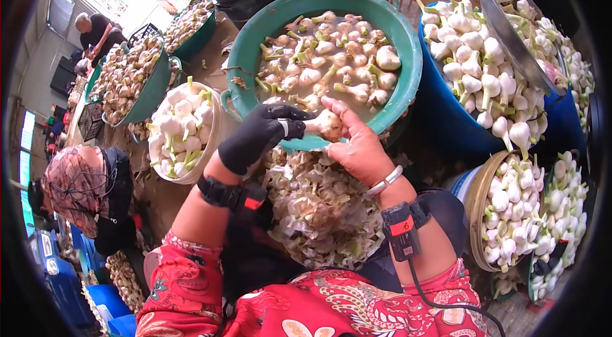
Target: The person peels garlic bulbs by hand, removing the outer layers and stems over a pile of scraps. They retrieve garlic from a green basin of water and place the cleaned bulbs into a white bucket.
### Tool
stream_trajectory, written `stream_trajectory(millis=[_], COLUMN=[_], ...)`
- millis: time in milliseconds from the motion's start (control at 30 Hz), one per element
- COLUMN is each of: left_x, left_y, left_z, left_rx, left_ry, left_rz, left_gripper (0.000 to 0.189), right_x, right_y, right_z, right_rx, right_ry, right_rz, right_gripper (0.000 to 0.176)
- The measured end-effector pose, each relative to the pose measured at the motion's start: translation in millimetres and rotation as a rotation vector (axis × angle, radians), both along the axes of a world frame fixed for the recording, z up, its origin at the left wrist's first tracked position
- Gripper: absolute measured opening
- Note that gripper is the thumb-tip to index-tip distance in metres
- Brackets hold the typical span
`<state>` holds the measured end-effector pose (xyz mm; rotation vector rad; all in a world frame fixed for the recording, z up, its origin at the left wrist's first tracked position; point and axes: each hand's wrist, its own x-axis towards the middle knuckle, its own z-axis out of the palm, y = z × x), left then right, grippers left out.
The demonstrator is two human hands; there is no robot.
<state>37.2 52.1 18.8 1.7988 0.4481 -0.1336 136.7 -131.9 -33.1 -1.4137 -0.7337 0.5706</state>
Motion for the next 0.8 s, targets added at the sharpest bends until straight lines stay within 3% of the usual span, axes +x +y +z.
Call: stream_trajectory(millis=[67,133,233,300,367,500,567,800], left_x=[-18.7,-28.7,-31.4,-27.9,-29.2,-32.6,-35.4,-28.7], left_y=[-19.4,-30.6,-41.4,-41.5,-41.8,-40.2,-40.2,-49.6], left_z=[3.0,-7.1,-21.1,-25.6,-28.9,-22.0,-17.5,-13.2], left_rx=[-0.389,-0.651,-0.662,-0.624,-0.587,-0.699,-0.664,-0.676], left_ry=[-0.192,-0.285,-0.322,-0.331,-0.337,-0.317,-0.355,-0.323], left_rz=[0.131,0.242,0.331,0.358,0.382,0.340,0.314,0.419], left_gripper=[0.039,0.045,0.041,0.039,0.037,0.030,0.027,0.032], right_x=[-4.7,-9.6,-22.1,-29.9,-33.0,-28.6,-26.6,-31.2], right_y=[-0.3,-0.5,5.4,10.1,8.8,3.8,3.6,3.9], right_z=[14.2,16.9,6.3,0.8,2.0,3.0,3.6,4.0], right_rx=[0.149,0.142,0.174,0.202,0.214,0.140,0.257,0.171], right_ry=[0.373,0.381,0.400,0.208,0.220,0.409,0.756,0.411], right_rz=[0.137,0.145,0.149,0.065,0.048,0.027,0.076,0.011], right_gripper=[0.057,0.056,0.057,0.058,0.057,0.053,0.052,0.052])
